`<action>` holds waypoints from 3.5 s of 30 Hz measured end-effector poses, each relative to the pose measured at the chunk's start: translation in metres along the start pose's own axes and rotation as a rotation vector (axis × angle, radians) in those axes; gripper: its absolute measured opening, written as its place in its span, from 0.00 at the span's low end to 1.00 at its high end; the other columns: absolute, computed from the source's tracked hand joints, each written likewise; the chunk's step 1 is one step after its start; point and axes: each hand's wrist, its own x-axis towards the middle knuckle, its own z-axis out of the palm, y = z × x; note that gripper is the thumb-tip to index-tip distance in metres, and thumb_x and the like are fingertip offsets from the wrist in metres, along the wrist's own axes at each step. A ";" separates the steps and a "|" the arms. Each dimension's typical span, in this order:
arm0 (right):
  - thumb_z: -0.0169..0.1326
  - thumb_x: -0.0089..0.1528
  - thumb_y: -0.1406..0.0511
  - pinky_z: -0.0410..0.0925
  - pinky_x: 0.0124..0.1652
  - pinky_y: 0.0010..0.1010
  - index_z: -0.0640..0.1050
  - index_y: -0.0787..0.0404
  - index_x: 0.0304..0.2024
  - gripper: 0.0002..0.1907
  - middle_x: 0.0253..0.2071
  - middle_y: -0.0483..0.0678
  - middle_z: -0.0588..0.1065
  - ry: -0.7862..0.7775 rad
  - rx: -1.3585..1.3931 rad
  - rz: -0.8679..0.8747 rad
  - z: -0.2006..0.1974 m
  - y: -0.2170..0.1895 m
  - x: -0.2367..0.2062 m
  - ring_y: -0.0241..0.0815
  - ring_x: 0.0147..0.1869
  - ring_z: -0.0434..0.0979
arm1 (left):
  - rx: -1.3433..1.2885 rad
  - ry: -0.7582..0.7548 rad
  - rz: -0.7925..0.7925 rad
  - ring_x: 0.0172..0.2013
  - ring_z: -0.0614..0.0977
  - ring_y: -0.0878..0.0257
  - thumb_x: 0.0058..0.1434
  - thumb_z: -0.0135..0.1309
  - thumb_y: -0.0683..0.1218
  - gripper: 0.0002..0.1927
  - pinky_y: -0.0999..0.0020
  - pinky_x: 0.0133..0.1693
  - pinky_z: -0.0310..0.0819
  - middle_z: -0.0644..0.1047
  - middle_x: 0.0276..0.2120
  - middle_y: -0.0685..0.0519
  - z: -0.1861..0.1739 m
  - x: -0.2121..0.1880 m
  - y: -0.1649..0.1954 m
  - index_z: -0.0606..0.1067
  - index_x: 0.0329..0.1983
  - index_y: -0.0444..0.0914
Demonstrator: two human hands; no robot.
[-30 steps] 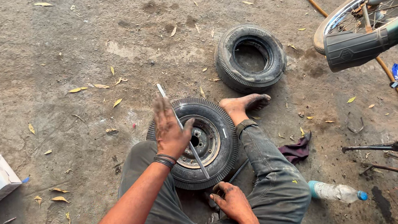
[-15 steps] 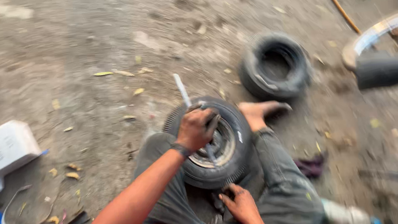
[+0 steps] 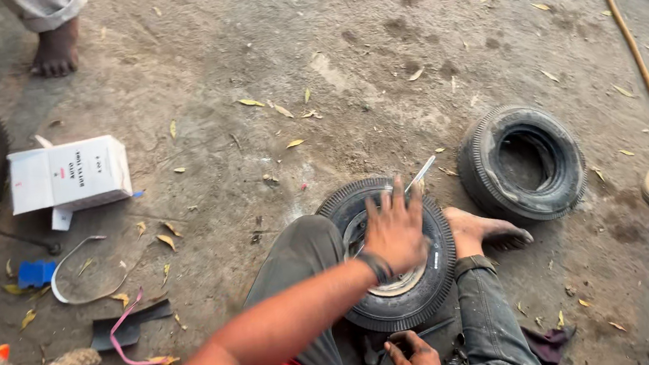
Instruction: The person sits on the floor and uses a hammer and metal rod to seat a tire onto a rim. They then insert valve cores into the rim's valve stem and use a metal rod to adjust the tire bead.
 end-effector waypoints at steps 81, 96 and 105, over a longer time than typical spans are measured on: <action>0.50 0.70 0.54 0.72 0.40 0.29 0.75 0.62 0.54 0.21 0.38 0.45 0.79 0.357 0.611 0.066 -0.019 -0.035 -0.002 0.36 0.39 0.78 | -0.561 -0.753 0.545 0.52 0.76 0.38 0.54 0.55 0.44 0.15 0.48 0.50 0.74 0.77 0.49 0.37 0.105 0.005 0.115 0.80 0.45 0.43; 0.62 0.62 0.59 0.70 0.34 0.24 0.82 0.65 0.39 0.14 0.27 0.40 0.78 0.226 0.425 0.099 -0.019 -0.027 -0.014 0.27 0.32 0.75 | -0.566 -0.464 0.791 0.51 0.82 0.47 0.56 0.53 0.43 0.09 0.49 0.51 0.76 0.78 0.52 0.50 0.082 0.025 0.107 0.80 0.38 0.44; 0.63 0.60 0.61 0.71 0.35 0.29 0.82 0.65 0.39 0.12 0.28 0.46 0.80 0.282 0.404 0.217 -0.025 -0.025 -0.014 0.32 0.32 0.76 | -0.778 -0.499 0.542 0.57 0.78 0.45 0.56 0.56 0.43 0.20 0.56 0.56 0.72 0.72 0.60 0.40 0.063 -0.015 0.115 0.78 0.53 0.34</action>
